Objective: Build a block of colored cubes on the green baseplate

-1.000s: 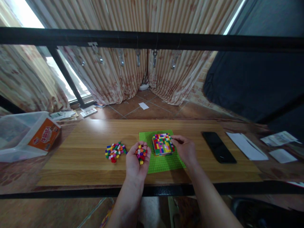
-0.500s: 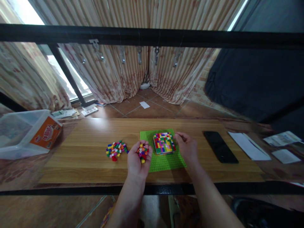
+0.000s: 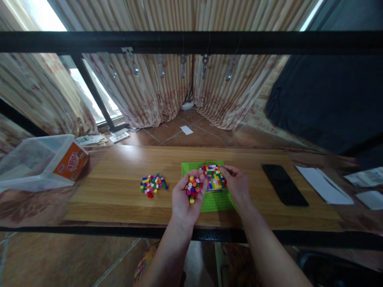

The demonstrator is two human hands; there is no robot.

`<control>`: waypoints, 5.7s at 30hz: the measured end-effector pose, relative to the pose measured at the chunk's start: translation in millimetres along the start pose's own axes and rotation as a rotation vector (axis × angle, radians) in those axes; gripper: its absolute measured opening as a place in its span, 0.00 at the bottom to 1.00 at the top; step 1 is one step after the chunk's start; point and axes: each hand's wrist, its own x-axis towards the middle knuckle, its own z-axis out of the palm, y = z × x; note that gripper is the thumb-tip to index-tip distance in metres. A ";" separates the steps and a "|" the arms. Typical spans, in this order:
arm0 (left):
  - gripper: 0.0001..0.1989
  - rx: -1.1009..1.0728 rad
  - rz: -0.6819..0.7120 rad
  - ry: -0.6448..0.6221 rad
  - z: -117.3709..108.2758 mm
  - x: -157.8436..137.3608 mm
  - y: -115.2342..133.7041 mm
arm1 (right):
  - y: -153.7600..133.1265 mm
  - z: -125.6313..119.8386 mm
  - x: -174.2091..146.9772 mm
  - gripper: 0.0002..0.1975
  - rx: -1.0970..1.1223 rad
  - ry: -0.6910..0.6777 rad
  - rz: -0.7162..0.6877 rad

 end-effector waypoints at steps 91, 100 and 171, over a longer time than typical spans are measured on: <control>0.10 -0.055 0.010 0.004 -0.3 1.2 -0.8 | -33.4 -20.4 -12.2 0.20 0.132 0.015 0.186; 0.12 -0.071 -0.008 -0.062 0.2 1.1 -0.1 | -65.3 -11.7 -61.9 0.06 0.014 -0.426 -0.305; 0.11 -0.133 0.044 0.086 -0.7 -1.4 9.7 | -45.2 -32.0 -34.6 0.12 -0.270 -0.069 -0.313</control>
